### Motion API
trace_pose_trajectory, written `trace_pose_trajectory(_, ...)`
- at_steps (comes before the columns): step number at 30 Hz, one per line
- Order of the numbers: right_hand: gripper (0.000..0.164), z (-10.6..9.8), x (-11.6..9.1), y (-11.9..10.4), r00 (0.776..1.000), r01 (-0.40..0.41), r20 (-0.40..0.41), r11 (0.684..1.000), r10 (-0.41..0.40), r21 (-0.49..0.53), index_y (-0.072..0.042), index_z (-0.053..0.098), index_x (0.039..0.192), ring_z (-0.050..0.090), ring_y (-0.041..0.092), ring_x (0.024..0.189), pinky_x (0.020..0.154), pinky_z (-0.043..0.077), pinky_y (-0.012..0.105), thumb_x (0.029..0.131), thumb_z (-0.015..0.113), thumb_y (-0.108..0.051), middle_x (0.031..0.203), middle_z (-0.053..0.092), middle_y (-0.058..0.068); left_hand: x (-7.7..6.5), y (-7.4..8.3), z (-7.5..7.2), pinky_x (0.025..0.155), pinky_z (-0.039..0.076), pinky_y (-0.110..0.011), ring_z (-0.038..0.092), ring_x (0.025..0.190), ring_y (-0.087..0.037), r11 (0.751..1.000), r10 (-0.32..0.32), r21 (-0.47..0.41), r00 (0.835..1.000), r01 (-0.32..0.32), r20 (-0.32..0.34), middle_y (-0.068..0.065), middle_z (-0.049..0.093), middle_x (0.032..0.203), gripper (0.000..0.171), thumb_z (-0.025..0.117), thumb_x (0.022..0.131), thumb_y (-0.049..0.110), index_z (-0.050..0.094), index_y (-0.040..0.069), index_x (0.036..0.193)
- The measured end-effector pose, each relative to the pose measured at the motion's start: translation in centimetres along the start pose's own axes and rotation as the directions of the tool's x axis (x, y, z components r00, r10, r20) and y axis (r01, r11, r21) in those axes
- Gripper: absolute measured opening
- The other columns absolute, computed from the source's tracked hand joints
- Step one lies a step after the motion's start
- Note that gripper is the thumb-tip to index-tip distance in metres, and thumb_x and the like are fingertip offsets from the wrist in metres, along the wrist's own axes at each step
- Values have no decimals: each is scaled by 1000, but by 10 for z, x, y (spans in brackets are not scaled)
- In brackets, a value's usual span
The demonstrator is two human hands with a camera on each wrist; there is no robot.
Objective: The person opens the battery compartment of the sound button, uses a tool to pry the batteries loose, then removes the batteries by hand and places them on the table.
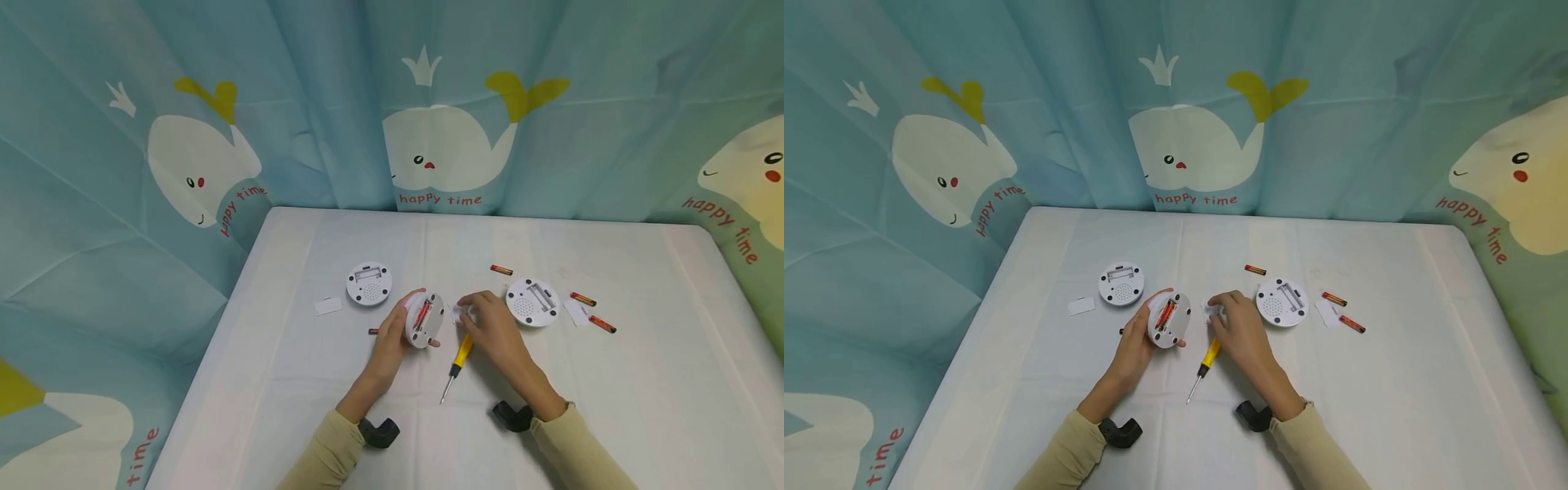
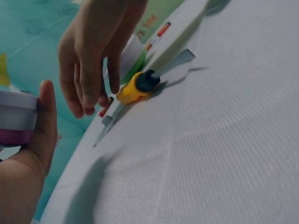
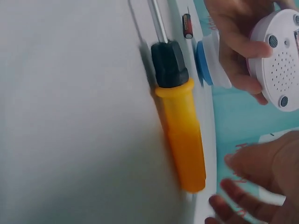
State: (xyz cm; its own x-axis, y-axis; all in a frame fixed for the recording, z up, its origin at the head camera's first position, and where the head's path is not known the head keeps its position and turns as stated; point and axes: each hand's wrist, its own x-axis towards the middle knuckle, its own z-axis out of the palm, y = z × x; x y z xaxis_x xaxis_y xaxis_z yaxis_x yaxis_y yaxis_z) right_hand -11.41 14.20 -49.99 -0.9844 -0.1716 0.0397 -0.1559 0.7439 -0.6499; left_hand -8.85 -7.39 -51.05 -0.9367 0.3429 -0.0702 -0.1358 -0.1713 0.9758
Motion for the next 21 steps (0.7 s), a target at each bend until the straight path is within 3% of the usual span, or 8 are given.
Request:
trace_pose_trajectory(6,26,-7,-19,9,978,204,25,978,-205,41,-7,70,118,63,30,120,104,51,52,94,69,1,125,69,8,1,0,-2,103,51,-25,66,105,-15,992,-66,-103,998,67,15,-18,45,160,74,29,108,65,31,15,163)
trace_pose_trajectory(12,40,-13,-32,15,910,393,146,920,-388,0,-10,68,126,61,27,124,106,52,49,89,73,5,131,68,3,2,1,-2,103,54,-31,61,121,-16,974,-132,-188,991,127,-14,-19,46,161,88,35,102,75,34,12,162)
trace_pose_trajectory(16,40,-12,-36,17,868,478,188,876,-460,-62,-11,71,123,62,25,120,103,54,48,87,74,7,126,70,0,1,4,-2,96,58,-31,65,120,-17,967,-137,-218,990,130,-18,-19,48,159,84,33,102,75,36,15,161)
trace_pose_trajectory(21,34,-9,-40,19,826,558,190,819,-531,-137,-13,75,113,63,25,117,100,54,47,86,75,7,117,73,-3,1,7,-3,89,59,-32,71,114,-19,957,-147,-247,989,148,22,-22,50,157,73,21,108,67,34,19,162)
